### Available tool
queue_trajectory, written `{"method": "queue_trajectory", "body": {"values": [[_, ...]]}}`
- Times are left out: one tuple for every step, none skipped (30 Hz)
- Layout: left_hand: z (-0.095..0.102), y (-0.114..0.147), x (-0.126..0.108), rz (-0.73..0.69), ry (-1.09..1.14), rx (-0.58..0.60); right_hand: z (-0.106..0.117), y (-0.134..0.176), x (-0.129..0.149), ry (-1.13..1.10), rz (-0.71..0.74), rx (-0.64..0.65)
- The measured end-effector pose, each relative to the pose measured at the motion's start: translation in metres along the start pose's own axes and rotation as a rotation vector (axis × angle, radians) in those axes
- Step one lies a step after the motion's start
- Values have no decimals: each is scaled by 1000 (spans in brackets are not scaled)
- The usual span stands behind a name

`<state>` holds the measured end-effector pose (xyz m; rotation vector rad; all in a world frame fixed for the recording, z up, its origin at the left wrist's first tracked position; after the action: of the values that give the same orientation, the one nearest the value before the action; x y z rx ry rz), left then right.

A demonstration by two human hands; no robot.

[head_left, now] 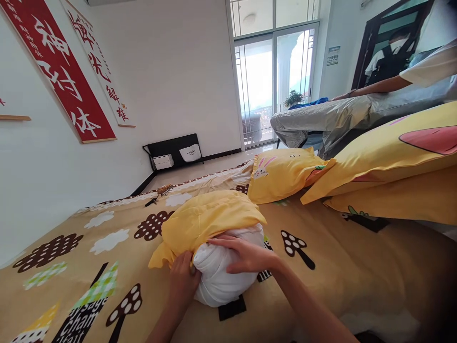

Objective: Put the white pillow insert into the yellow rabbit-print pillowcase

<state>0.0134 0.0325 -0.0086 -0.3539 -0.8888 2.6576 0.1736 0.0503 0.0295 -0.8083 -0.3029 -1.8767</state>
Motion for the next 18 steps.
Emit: {"method": "queue_trajectory", "body": {"values": [[-6,-2,3,43,-5,76,6,8,-1,20,-41,-23],[-9,-4,5,82,-14,142,13,14,-4,84,-114,-85],[-9,-8,7,114,-32,189,19,19,-6,186,-208,-169],[-6,-12,7,140,-59,212,22,24,-8,314,-306,-257],[1,-17,7,161,-90,211,22,27,-7,449,-390,-344],[10,-23,7,176,-115,191,19,28,-6,573,-453,-425],[20,-28,5,176,-115,156,13,29,-5,669,-495,-491],[31,-33,1,159,-83,110,4,27,-5,730,-516,-532],[42,-36,-5,123,-18,56,-6,24,-8,763,-523,-549],[54,-39,-14,68,68,-2,-16,20,-11,776,-528,-548],[64,-41,-24,2,155,-53,-25,16,-16,778,-537,-535],[72,-44,-37,-71,220,-84,-32,12,-20,775,-551,-518],[76,-46,-52,-140,239,-88,-37,8,-23,773,-570,-507],[75,-49,-67,-198,203,-60,-39,5,-25,771,-591,-502],[68,-54,-81,-240,124,0,-39,3,-27,770,-609,-501],[57,-59,-92,-260,17,78,-38,1,-28,764,-624,-501],[44,-65,-97,-254,-95,161,-37,-1,-29,755,-633,-502],[31,-72,-96,-218,-194,235,-36,-2,-30,740,-636,-502]]}}
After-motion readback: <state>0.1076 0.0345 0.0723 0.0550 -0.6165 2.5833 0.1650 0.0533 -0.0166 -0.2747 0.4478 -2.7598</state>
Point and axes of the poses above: each hand's wrist, its own y-axis away from the middle knuckle, its own z-axis out of the back of the hand, x = y × z, the point moved 9 cm from there along -y, towards the middle knuckle, and after that the axes turned 12 degrees about x, right-handed, at the moved point
